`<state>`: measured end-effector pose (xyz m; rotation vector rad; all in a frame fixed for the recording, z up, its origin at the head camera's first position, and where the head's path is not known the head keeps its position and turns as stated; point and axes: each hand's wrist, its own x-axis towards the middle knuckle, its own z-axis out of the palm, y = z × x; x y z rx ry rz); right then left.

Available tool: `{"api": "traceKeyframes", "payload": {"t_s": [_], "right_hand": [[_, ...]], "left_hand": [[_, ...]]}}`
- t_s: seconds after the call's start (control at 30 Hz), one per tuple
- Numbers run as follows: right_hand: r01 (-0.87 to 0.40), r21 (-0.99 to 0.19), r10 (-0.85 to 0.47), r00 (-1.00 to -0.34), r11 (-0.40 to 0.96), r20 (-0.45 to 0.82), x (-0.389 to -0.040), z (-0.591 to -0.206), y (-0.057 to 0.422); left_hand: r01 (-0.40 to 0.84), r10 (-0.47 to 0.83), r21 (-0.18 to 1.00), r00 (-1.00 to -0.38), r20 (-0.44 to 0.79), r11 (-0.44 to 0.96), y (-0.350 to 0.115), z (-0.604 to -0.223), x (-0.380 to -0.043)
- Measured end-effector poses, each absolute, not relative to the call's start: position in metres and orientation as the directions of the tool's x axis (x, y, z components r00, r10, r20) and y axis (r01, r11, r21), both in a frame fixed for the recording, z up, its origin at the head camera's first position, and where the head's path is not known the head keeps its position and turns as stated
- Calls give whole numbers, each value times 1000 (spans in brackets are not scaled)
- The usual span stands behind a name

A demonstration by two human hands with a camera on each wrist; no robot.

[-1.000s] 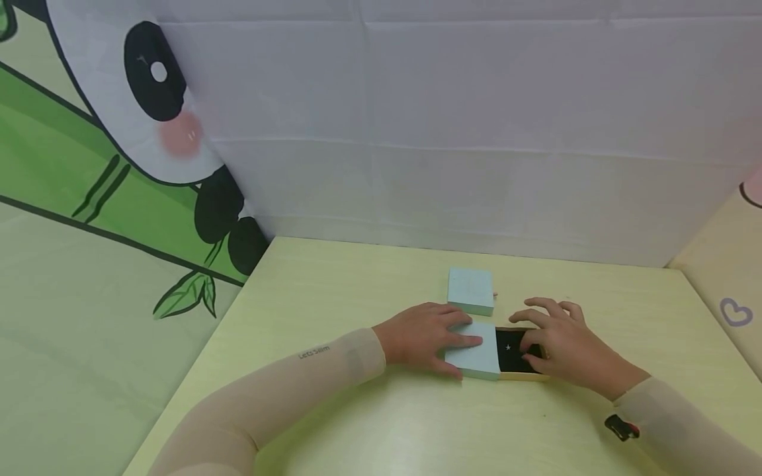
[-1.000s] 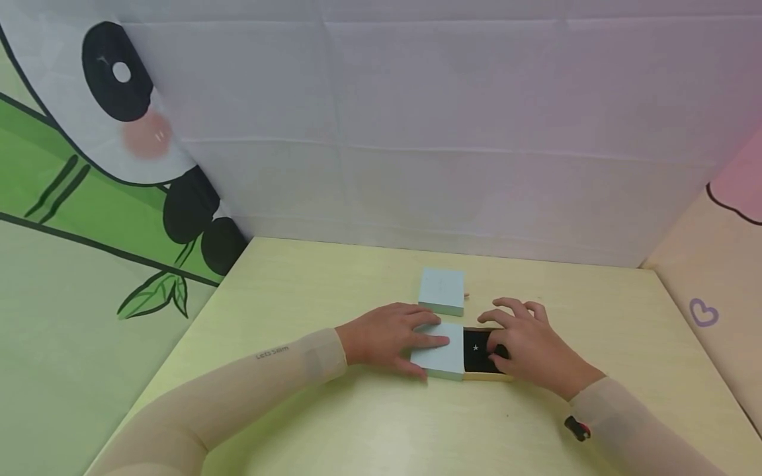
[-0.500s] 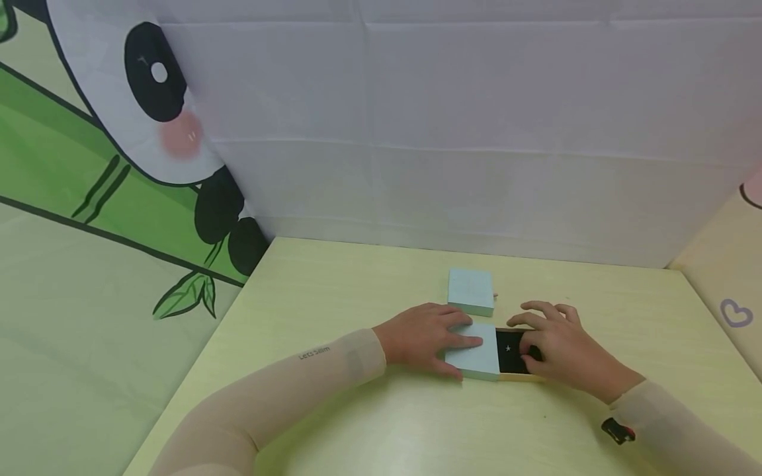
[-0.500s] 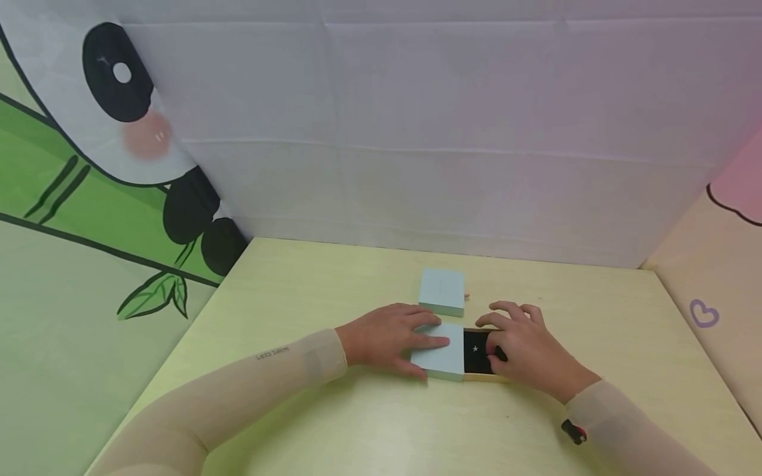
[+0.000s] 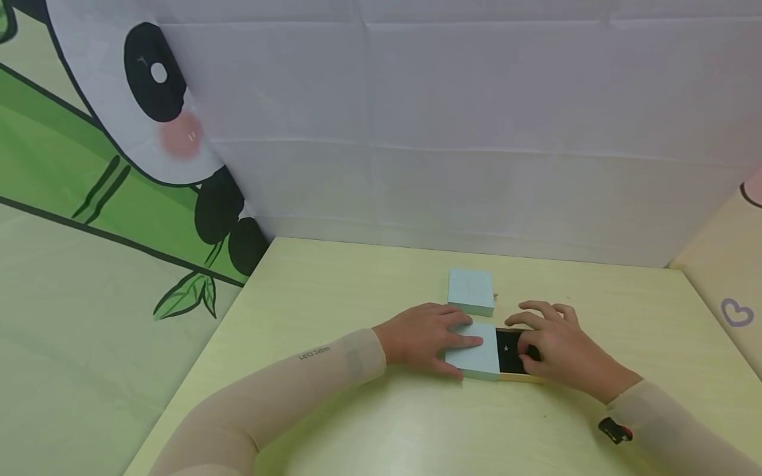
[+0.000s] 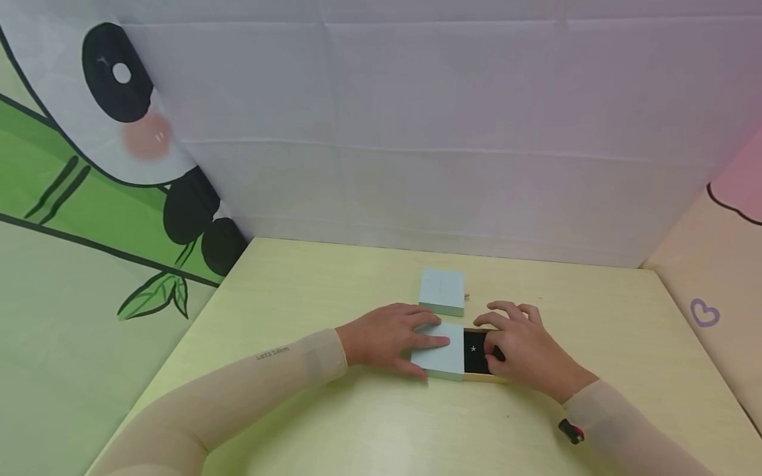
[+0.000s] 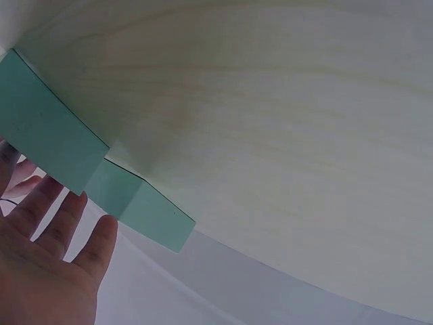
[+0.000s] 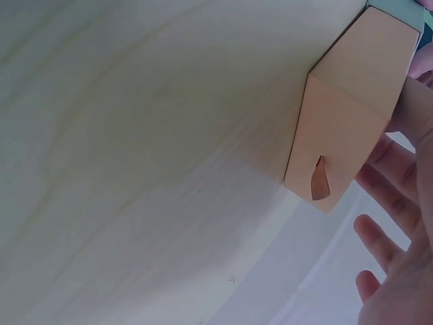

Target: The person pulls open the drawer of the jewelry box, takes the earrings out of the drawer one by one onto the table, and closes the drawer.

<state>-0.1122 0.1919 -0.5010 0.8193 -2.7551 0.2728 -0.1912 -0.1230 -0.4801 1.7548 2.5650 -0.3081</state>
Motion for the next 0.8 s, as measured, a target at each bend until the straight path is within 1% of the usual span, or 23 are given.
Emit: {"api": "traceKeyframes", "payload": {"t_s": [0.33, 0.57, 0.8], "right_hand": [[-565, -139, -501, -801, 813, 327, -112, -498, 198], [-534, -179, -467, -827, 826, 314, -114, -486, 205], [-530, -169, -439, -812, 831, 385, -121, -481, 224]], "left_hand": [[926, 924, -165, -360, -126, 338, -123, -479, -191], [925, 923, -171, -364, -128, 341, -123, -479, -191], [921, 917, -168, -375, -137, 352, -124, -478, -189]]}}
